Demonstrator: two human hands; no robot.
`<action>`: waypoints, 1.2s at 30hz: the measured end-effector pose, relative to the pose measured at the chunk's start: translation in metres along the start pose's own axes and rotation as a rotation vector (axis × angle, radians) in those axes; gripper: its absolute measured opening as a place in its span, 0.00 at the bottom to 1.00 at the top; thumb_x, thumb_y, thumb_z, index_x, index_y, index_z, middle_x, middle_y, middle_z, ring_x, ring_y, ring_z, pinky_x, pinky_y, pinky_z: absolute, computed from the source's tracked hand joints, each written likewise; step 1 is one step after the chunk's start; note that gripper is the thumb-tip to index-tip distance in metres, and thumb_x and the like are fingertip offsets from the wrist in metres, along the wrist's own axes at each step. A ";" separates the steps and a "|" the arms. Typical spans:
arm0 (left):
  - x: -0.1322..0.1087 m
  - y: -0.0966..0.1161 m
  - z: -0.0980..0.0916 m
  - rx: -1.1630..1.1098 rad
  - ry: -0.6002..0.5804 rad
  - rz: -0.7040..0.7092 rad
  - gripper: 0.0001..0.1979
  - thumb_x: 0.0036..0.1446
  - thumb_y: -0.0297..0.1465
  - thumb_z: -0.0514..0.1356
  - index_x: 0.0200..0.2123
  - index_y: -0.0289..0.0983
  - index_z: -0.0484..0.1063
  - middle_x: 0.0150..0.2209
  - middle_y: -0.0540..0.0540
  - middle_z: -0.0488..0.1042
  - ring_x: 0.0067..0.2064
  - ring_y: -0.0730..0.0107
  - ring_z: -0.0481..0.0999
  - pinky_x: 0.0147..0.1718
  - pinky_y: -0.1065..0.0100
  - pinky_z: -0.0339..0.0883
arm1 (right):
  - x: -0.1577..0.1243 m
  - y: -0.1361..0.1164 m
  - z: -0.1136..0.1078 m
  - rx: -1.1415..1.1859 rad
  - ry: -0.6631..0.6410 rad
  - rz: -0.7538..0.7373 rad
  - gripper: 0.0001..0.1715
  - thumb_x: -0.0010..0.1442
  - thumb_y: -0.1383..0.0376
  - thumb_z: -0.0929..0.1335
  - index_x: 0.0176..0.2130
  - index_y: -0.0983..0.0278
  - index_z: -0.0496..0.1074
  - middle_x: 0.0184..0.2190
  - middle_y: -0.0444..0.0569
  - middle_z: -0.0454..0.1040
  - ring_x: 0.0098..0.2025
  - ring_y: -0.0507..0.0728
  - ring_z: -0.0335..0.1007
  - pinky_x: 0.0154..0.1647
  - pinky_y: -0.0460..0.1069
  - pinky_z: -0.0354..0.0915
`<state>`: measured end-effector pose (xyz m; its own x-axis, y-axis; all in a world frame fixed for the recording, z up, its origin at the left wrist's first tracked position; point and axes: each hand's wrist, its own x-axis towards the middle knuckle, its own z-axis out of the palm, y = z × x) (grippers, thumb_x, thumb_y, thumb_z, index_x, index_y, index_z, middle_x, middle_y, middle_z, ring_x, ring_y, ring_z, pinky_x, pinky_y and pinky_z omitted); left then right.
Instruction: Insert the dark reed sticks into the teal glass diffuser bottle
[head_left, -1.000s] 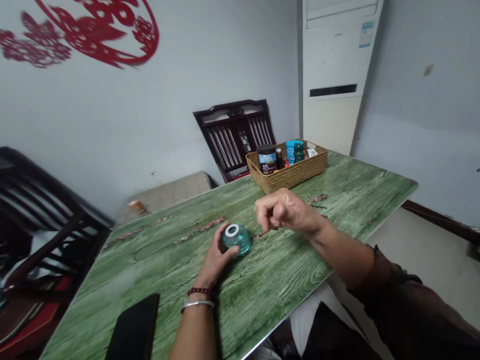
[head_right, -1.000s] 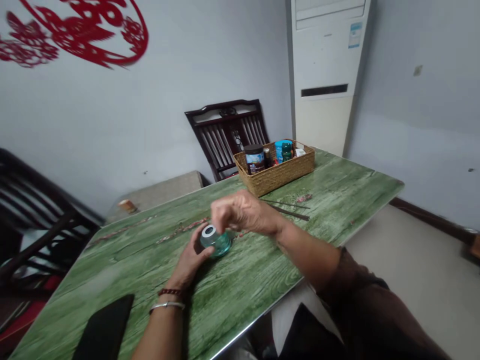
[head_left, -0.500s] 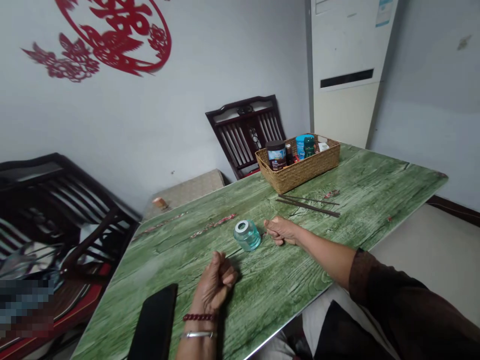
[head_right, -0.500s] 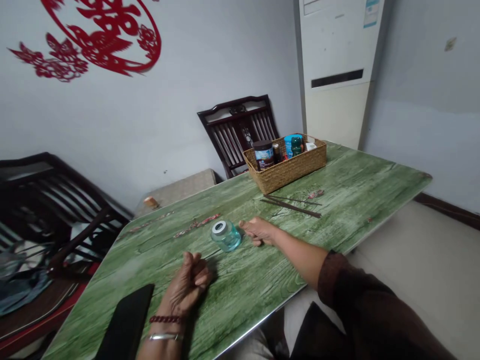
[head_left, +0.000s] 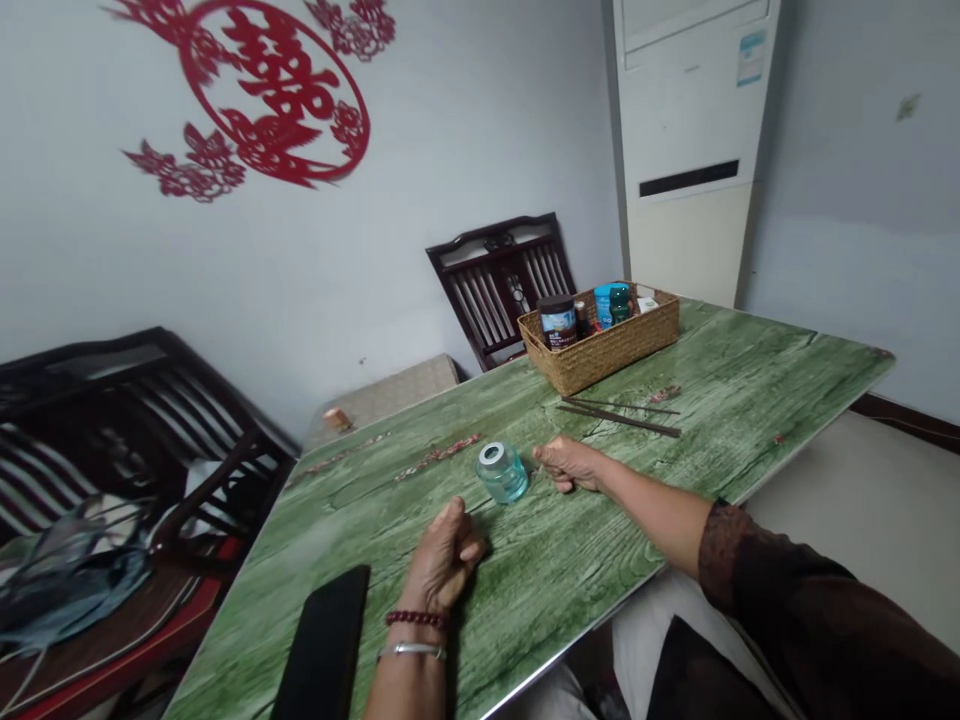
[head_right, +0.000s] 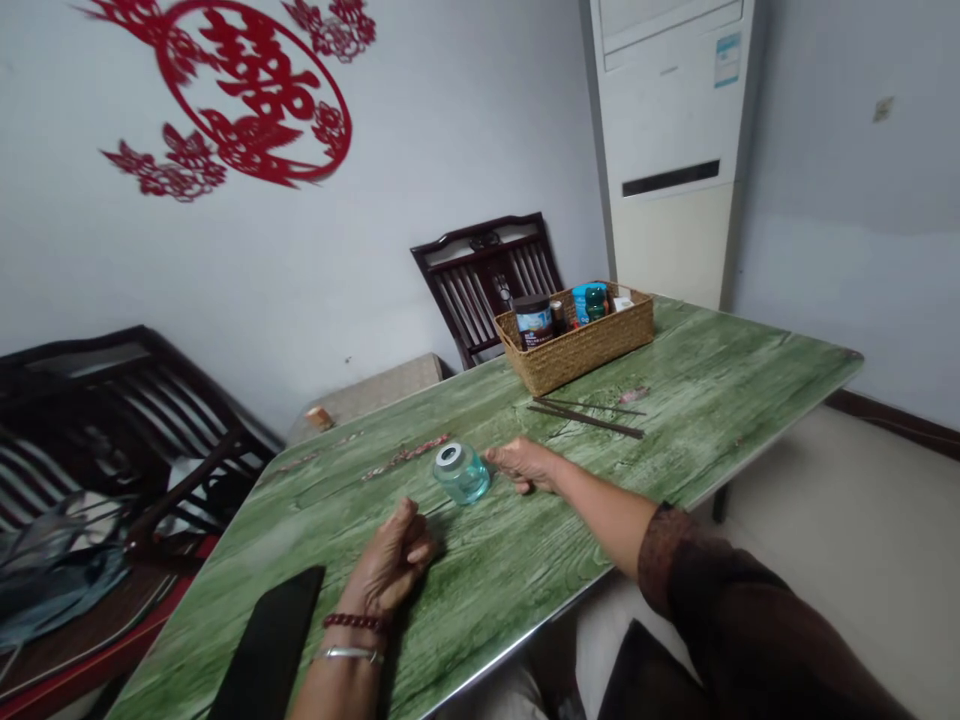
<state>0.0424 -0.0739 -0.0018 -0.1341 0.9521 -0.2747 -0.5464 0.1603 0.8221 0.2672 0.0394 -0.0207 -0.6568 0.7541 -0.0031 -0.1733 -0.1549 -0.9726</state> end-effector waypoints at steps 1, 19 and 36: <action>0.000 -0.001 0.001 0.021 0.006 0.005 0.39 0.29 0.41 0.85 0.25 0.40 0.56 0.18 0.64 0.53 0.17 0.86 0.52 0.15 0.79 0.50 | 0.000 0.001 0.000 -0.003 0.005 -0.009 0.48 0.35 0.27 0.77 0.21 0.59 0.54 0.12 0.29 0.49 0.15 0.43 0.39 0.13 0.42 0.46; 0.059 0.003 0.025 0.416 -0.142 0.604 0.36 0.56 0.53 0.70 0.62 0.44 0.69 0.66 0.37 0.72 0.69 0.51 0.69 0.67 0.51 0.60 | 0.045 -0.001 0.017 -0.331 0.135 -0.121 0.55 0.29 0.62 0.87 0.55 0.60 0.71 0.52 0.49 0.78 0.58 0.63 0.74 0.59 0.56 0.69; 0.065 0.002 0.015 0.764 -0.188 0.617 0.37 0.53 0.48 0.73 0.62 0.42 0.69 0.56 0.38 0.77 0.60 0.49 0.76 0.64 0.48 0.64 | 0.034 0.012 0.021 -0.760 0.121 -0.222 0.48 0.47 0.58 0.83 0.63 0.61 0.68 0.53 0.52 0.79 0.57 0.65 0.75 0.54 0.55 0.68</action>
<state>0.0449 -0.0076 -0.0102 -0.0461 0.9402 0.3375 0.2619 -0.3147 0.9123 0.2272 0.0496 -0.0276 -0.5737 0.7871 0.2266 0.2857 0.4516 -0.8453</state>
